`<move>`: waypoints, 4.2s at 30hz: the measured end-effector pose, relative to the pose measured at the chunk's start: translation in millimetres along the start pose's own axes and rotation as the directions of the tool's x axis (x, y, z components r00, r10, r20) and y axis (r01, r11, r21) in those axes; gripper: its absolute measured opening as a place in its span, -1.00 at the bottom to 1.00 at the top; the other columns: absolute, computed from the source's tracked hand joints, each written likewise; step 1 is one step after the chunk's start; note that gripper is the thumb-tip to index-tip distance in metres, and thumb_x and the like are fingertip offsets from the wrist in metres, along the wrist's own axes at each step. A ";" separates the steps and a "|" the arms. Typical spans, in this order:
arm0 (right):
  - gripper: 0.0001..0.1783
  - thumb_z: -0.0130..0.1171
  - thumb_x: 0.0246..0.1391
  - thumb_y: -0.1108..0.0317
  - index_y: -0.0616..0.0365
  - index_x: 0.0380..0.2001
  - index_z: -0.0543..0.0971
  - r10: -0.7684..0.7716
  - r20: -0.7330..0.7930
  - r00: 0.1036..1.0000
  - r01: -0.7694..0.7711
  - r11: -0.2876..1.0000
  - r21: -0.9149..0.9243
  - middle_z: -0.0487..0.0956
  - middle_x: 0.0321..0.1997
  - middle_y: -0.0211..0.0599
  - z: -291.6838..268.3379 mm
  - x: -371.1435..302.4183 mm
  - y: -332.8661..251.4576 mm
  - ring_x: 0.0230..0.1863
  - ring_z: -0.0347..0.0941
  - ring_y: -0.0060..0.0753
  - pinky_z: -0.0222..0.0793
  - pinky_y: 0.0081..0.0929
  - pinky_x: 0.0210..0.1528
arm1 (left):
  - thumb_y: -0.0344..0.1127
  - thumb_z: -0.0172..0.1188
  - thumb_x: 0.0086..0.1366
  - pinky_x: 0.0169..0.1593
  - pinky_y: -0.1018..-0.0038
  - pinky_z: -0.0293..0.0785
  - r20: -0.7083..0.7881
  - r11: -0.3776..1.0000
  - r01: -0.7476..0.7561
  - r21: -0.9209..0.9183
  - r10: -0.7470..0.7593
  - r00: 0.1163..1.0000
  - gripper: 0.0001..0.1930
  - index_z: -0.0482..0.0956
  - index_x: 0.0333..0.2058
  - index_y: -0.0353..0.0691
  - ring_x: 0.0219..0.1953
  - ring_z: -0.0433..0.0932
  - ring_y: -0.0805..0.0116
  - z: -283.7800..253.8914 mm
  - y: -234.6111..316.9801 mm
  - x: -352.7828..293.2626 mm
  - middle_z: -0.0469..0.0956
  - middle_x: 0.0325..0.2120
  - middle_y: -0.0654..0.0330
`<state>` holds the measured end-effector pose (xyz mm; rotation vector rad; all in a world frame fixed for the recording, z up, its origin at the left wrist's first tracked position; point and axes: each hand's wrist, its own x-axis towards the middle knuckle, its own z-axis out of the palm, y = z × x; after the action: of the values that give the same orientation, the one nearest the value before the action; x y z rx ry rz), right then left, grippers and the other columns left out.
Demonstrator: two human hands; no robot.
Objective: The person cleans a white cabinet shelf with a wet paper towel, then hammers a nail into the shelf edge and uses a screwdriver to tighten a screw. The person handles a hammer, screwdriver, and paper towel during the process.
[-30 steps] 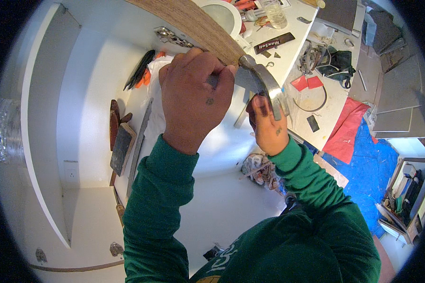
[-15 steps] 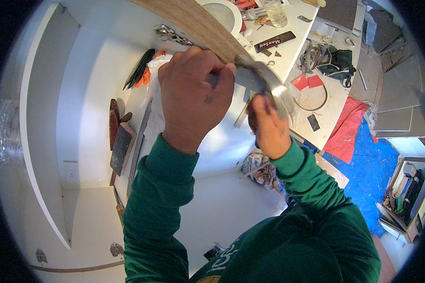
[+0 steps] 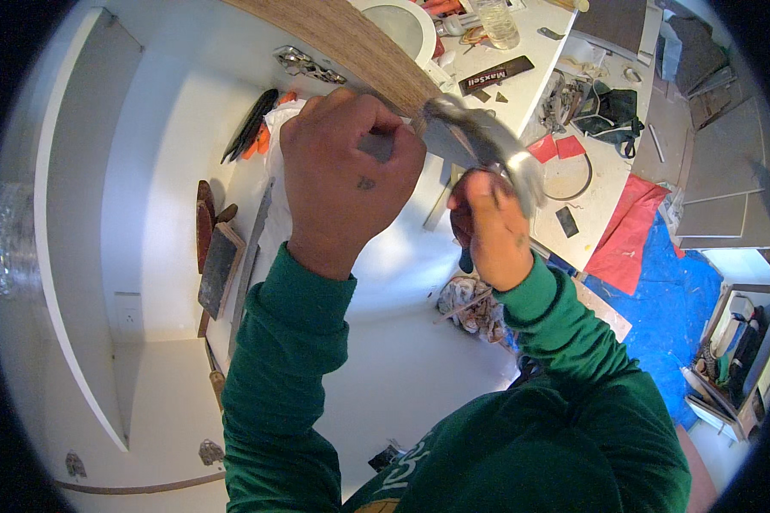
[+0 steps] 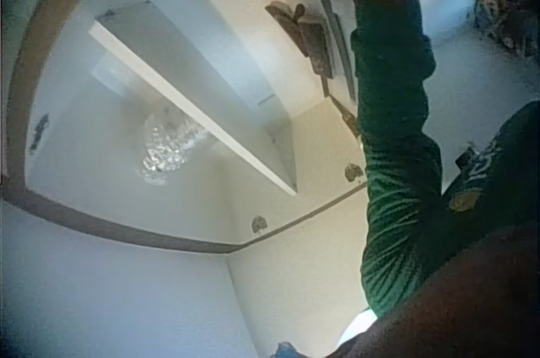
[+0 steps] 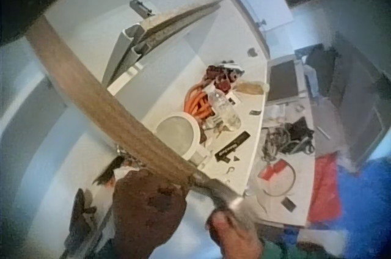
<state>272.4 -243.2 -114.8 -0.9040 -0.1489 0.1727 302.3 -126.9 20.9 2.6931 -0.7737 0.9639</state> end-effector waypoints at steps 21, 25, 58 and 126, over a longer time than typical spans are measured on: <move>-0.57 -0.01 0.26 0.35 0.23 0.16 0.36 0.126 0.269 0.955 -0.271 0.741 0.614 0.16 -0.79 -0.51 -3.2 -2.2 -27.4 -0.83 0.14 -0.55 0.17 -0.52 -0.73 | -0.39 0.25 -0.02 -0.38 0.28 0.39 0.015 0.997 0.078 0.023 -0.078 0.997 -0.90 0.49 -0.60 -0.19 -0.53 0.50 0.18 -0.4 1.7 -2.9 0.49 -0.62 0.20; -0.53 -0.01 0.25 0.34 0.11 0.22 0.32 0.073 0.311 0.948 -0.277 0.673 0.686 0.14 -0.80 -0.51 8.8 -0.1 -28.8 -0.83 0.13 -0.53 0.14 -0.50 -0.74 | -0.39 0.25 -0.01 -0.38 0.28 0.39 0.029 0.998 0.062 -0.022 -0.061 0.998 -0.90 0.49 -0.59 -0.19 -0.52 0.50 0.19 -2.5 0.1 -1.9 0.49 -0.62 0.19; -0.75 0.05 0.29 0.28 0.16 -0.04 0.48 0.268 -0.149 0.952 -0.306 0.865 -0.398 0.34 -0.65 -0.51 -182.3 -108.0 -19.5 -0.70 0.31 -0.63 0.22 -0.62 -0.67 | -0.36 0.23 0.20 -0.03 0.43 0.34 0.314 0.479 0.592 -0.648 -0.539 0.781 -0.70 0.54 -0.09 -0.29 -0.10 0.48 0.27 11.1 104.0 -56.3 0.57 -0.16 0.16; -0.62 -0.14 0.34 0.18 0.27 0.01 0.41 0.565 0.560 0.606 -0.796 0.443 0.413 0.26 -0.68 -0.52 -43.5 -9.1 -68.5 -0.67 0.25 -0.58 0.25 -0.62 -0.71 | -0.42 0.18 0.06 -0.03 0.26 0.24 -0.005 0.947 0.110 0.303 -0.114 0.994 -0.71 0.68 -0.21 -0.04 -0.15 0.43 0.34 -11.1 34.0 -31.1 0.56 -0.30 0.45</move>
<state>278.1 -320.0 -87.7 -0.1682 -0.0165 1.1279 258.0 -139.3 9.5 2.9654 -0.5018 1.1207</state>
